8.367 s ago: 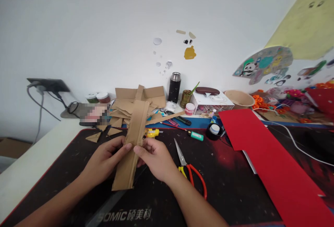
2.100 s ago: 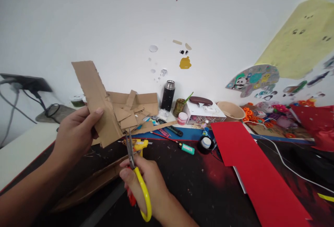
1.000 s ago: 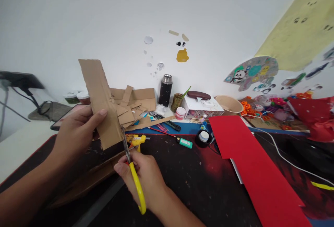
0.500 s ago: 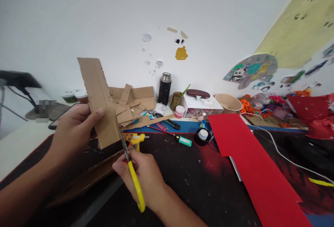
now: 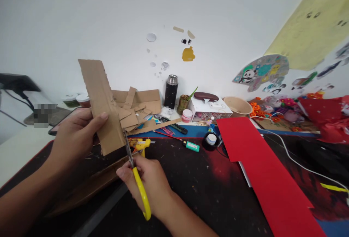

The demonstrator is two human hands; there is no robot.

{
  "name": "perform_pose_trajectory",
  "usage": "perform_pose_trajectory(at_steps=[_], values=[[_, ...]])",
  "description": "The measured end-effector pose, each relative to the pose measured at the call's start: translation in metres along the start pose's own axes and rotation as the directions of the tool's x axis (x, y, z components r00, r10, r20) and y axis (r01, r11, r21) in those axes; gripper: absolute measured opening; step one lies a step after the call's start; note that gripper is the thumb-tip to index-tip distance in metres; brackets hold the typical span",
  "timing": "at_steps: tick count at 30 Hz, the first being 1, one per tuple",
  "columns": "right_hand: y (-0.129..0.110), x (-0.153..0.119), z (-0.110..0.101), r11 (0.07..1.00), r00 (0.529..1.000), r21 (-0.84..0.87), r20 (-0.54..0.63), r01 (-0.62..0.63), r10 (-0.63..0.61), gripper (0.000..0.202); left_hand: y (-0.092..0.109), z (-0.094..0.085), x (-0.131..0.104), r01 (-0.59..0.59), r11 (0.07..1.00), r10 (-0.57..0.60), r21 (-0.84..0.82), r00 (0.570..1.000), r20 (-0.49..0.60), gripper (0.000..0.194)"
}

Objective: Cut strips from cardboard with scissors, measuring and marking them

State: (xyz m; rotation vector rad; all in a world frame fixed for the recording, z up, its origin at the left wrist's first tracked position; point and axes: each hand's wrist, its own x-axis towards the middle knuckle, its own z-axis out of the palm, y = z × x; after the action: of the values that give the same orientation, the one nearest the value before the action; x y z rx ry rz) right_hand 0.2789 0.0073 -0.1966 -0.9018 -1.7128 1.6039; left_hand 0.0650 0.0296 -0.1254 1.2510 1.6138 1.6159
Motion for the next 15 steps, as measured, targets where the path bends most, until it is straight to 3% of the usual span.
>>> perform_pose_trajectory(at_steps=[7,15], values=[[-0.002,0.0006,-0.0004,1.0,1.0,-0.005,0.0,-0.019,0.019,0.041,0.0043,0.0023,-0.0001,-0.004,1.0,0.004,0.001,1.0,-0.002,0.043],[0.0019,-0.0027,0.0015,0.998,0.999,-0.032,0.0,-0.046,0.046,0.041,0.0041,0.0018,0.0002,0.069,0.997,-0.069,0.019,0.998,0.002,0.048]])
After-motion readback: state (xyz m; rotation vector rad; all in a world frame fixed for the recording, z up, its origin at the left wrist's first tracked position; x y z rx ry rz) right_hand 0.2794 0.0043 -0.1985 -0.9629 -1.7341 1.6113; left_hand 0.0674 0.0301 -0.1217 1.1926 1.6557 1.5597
